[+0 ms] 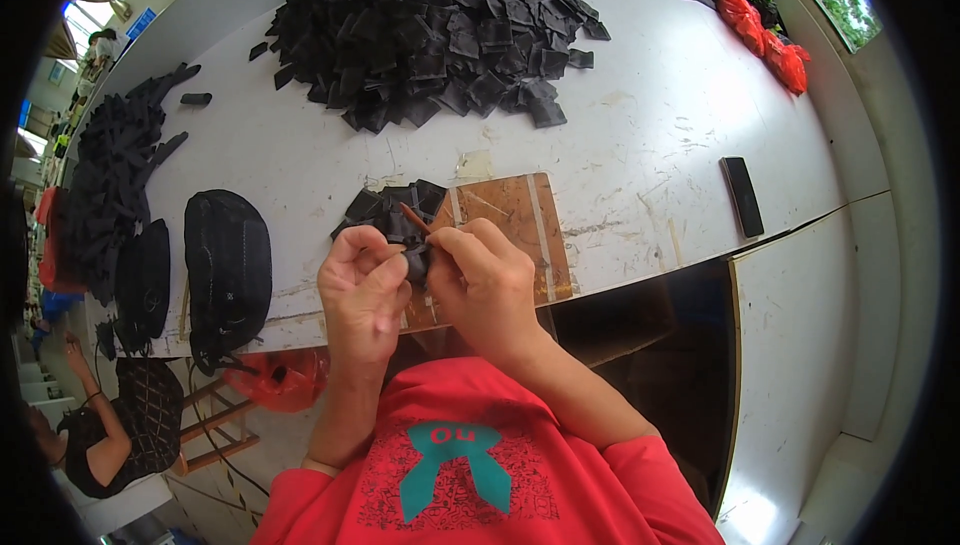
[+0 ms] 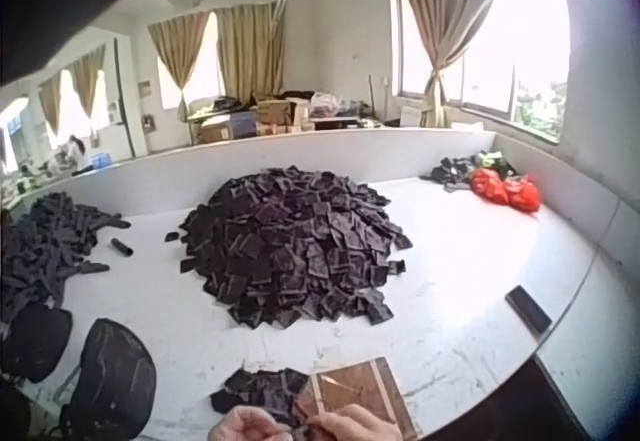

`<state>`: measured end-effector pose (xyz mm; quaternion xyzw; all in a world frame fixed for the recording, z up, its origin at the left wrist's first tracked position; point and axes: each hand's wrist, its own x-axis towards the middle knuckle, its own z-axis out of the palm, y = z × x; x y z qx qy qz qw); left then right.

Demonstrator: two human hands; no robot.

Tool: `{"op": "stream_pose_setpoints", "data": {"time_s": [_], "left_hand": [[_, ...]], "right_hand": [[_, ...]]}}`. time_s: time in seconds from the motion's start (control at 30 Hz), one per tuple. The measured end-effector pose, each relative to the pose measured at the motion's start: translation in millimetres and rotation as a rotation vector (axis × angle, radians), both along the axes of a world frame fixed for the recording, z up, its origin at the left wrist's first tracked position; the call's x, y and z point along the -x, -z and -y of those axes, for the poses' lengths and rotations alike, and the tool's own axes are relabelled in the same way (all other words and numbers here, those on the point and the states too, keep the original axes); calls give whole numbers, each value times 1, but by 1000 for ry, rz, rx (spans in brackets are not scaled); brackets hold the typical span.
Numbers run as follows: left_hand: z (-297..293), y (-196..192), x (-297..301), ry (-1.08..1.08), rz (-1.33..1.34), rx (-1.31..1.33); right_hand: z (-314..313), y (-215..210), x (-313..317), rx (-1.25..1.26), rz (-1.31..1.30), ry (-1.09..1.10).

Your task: Applying adhesive to small black components at a factory workbench using a manual applicator.

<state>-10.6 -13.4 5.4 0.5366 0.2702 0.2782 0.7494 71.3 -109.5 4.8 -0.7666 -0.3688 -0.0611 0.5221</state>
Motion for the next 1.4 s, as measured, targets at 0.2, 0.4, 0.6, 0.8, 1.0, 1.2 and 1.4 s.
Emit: {"op": "stream_pose_setpoints", "data": {"time_s": [0.2, 0.4, 0.6, 0.8, 1.0, 1.2, 1.4], "left_hand": [[-17, -12, 6, 459, 478, 775], [-30, -36, -11, 442, 470, 825], [-29, -4, -14, 333, 248, 613], [-34, -6, -18, 311, 327, 925], [-21, 6, -8, 369, 365, 650], [-24, -9, -28, -88, 128, -709], [-25, -14, -27, 136, 272, -603]], "right_hand": [[12, -35, -10, -223, -1204, -559], [1, -67, -27, -241, -1276, -616], [-12, -4, -51, -155, -1254, -767], [-16, -25, -58, 25, -963, -742], [-13, 0, -61, 14, -995, -861], [-12, -15, -47, 30, -398, -338], [0, -25, -27, -119, -147, -331]]}}
